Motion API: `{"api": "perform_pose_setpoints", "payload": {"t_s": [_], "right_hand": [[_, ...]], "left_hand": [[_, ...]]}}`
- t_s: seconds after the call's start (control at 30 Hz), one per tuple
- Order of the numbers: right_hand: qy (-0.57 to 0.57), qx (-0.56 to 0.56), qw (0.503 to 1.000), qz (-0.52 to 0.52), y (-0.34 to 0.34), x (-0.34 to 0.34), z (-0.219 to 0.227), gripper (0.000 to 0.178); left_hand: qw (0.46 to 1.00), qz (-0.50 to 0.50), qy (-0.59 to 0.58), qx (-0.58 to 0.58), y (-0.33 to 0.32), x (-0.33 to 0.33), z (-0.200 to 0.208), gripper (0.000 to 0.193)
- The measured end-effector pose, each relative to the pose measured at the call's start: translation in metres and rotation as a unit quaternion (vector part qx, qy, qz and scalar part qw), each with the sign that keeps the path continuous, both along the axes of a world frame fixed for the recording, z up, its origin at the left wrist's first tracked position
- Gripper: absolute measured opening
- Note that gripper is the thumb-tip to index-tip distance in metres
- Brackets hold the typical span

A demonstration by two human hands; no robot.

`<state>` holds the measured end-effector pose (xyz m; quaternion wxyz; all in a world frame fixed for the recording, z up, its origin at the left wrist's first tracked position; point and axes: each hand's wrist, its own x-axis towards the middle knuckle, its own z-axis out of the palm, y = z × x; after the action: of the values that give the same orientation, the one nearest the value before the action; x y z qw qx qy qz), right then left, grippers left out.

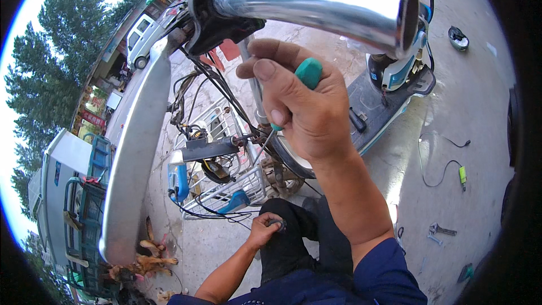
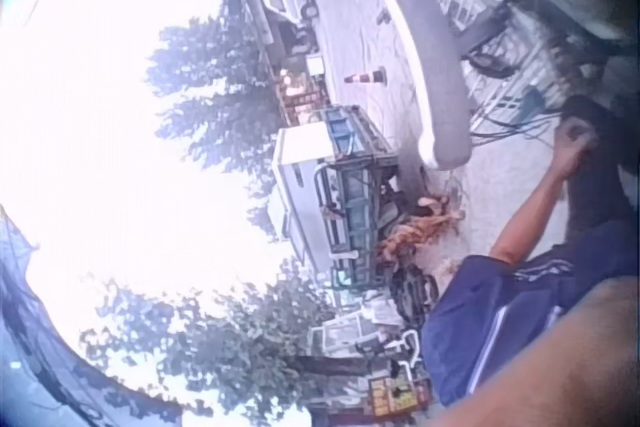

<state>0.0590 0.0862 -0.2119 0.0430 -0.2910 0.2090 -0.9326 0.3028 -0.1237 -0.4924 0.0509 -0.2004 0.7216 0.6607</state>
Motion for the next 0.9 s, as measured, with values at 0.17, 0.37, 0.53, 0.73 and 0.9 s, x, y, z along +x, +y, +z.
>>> {"api": "perform_pose_setpoints", "payload": {"t_s": [0.17, 0.37, 0.53, 0.73, 0.9], "right_hand": [[0.013, -0.026, 0.999, 0.012, -0.005, -0.001, -0.004, 0.03], [0.03, -0.045, 0.998, -0.013, -0.005, -0.006, 0.007, 0.029], [0.024, -0.052, 0.998, -0.031, -0.007, -0.007, 0.013, 0.029], [0.002, -0.023, 1.0, -0.019, -0.004, -0.003, 0.009, 0.028], [-0.073, 0.073, 0.995, -0.012, 0.023, 0.029, -0.051, 0.024]], "left_hand": [[1.0, 0.007, -0.001, -0.017, -0.002, 0.002, -0.006, 0.016], [1.0, 0.001, -0.014, 0.021, 0.001, 0.0, 0.0, 0.014], [1.0, -0.003, 0.0, 0.002, -0.006, 0.001, -0.011, 0.013], [1.0, 0.002, -0.014, -0.017, -0.007, 0.0, -0.004, 0.015], [0.993, 0.032, 0.047, -0.104, 0.031, -0.015, 0.055, 0.024]]}}
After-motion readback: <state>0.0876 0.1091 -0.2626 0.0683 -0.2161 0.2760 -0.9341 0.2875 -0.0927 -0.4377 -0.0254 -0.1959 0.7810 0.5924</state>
